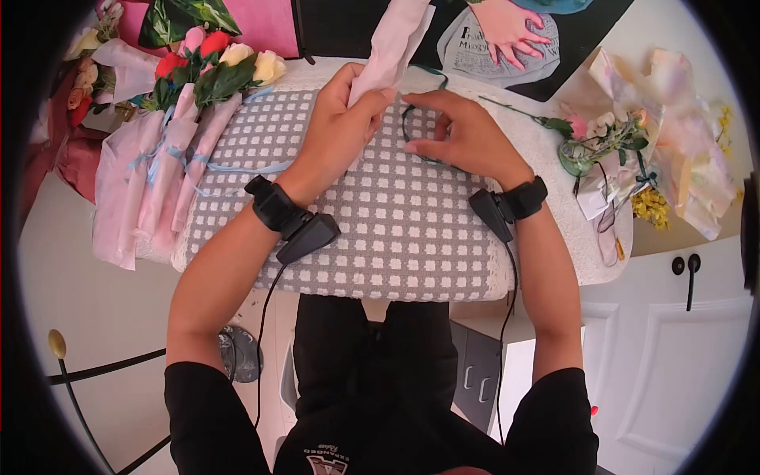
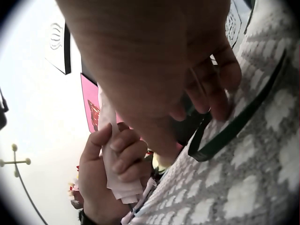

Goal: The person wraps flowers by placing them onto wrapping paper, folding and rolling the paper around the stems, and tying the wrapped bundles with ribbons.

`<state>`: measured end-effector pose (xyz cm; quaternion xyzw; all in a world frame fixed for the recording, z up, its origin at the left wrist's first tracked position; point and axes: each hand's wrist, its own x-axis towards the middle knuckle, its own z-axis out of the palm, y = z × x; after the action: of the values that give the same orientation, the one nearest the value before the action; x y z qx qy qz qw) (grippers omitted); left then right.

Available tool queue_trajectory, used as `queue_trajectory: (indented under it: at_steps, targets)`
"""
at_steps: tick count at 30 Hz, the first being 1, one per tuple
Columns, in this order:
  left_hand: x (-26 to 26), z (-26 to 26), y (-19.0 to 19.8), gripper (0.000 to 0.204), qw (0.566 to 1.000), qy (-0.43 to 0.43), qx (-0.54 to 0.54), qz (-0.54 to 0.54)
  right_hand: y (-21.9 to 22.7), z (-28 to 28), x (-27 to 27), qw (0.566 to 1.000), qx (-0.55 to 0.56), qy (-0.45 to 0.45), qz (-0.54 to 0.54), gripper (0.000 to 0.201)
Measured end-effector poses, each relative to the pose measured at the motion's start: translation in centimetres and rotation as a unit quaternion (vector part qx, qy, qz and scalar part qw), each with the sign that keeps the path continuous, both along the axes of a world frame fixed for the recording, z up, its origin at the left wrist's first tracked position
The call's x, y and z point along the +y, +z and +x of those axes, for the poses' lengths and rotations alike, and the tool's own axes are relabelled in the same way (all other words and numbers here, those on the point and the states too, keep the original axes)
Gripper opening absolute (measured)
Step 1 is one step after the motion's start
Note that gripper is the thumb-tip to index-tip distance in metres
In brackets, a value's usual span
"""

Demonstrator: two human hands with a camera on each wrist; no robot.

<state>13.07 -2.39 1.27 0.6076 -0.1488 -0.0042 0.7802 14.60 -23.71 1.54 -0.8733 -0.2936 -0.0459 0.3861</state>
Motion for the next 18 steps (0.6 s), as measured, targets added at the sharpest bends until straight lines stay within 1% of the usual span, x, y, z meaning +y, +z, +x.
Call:
queue_trajectory:
  at_steps: [1,2,3,5,6,7,9,10,11,13,14,15,16,17,18]
  targets:
    - [0.0,0.0,-0.1,0.022,1.000,0.003,-0.004,0.005,-0.5,0.0,0.0,0.999,-0.048,-0.004,-0.024,0.057]
    - [-0.1,-0.2,-0.3,0.022,1.000,0.006,-0.006,0.009,-0.4,0.1,-0.6,0.998,-0.023,-0.018,-0.055,0.051]
    - [-0.1,-0.4,-0.5,0.022,1.000,0.004,0.000,0.009,-0.8,0.2,-0.7,0.998,-0.017,-0.020,-0.056,0.051]
    - [0.0,-0.3,0.0,0.013,1.000,0.002,-0.016,0.012,-0.9,0.7,-1.1,0.998,-0.008,-0.020,-0.057,0.041]
    - [0.1,-0.2,0.1,0.013,1.000,0.000,-0.016,0.013,-1.2,0.7,-0.8,0.999,-0.048,-0.002,-0.017,0.029]
    - [0.2,-0.1,0.2,0.013,1.000,-0.004,-0.018,0.013,-1.3,1.1,-0.9,0.999,-0.051,-0.006,-0.017,0.029]
    - [0.0,0.0,0.0,0.013,1.000,0.012,0.002,0.010,-1.7,1.5,-1.0,0.997,-0.069,-0.001,-0.040,0.021]
    - [0.0,-0.2,0.0,0.014,1.000,0.018,0.017,0.018,-1.7,1.6,-1.0,0.999,-0.034,-0.004,-0.036,0.016]
    - [-0.1,-0.5,-0.1,0.014,1.000,0.011,0.021,0.017,-2.0,1.4,-1.0,0.999,-0.029,-0.012,-0.037,0.016]
    - [0.1,-0.5,0.2,0.013,1.000,0.012,0.000,0.028,-2.2,1.8,-1.0,0.995,0.051,0.027,0.078,0.013]
    - [0.1,-0.4,0.3,0.012,1.000,0.010,0.007,0.025,-2.1,2.0,-1.2,0.991,0.042,0.028,0.125,0.008]
    - [0.0,-0.3,0.6,0.012,1.000,0.006,0.003,0.025,-1.6,2.3,-1.8,0.991,0.037,0.025,0.125,0.008]
    - [0.1,-0.4,0.8,0.012,0.999,0.014,0.008,0.029,-1.1,2.8,-2.7,0.967,0.009,-0.069,0.246,0.008]
    - [0.2,-0.5,0.7,0.012,0.999,0.023,0.016,0.033,-0.7,3.3,-3.8,0.919,-0.015,-0.159,0.360,0.008]
    - [0.2,-0.5,0.5,0.012,0.999,0.023,0.020,0.031,-0.1,4.0,-5.2,0.872,-0.057,-0.184,0.451,0.008]
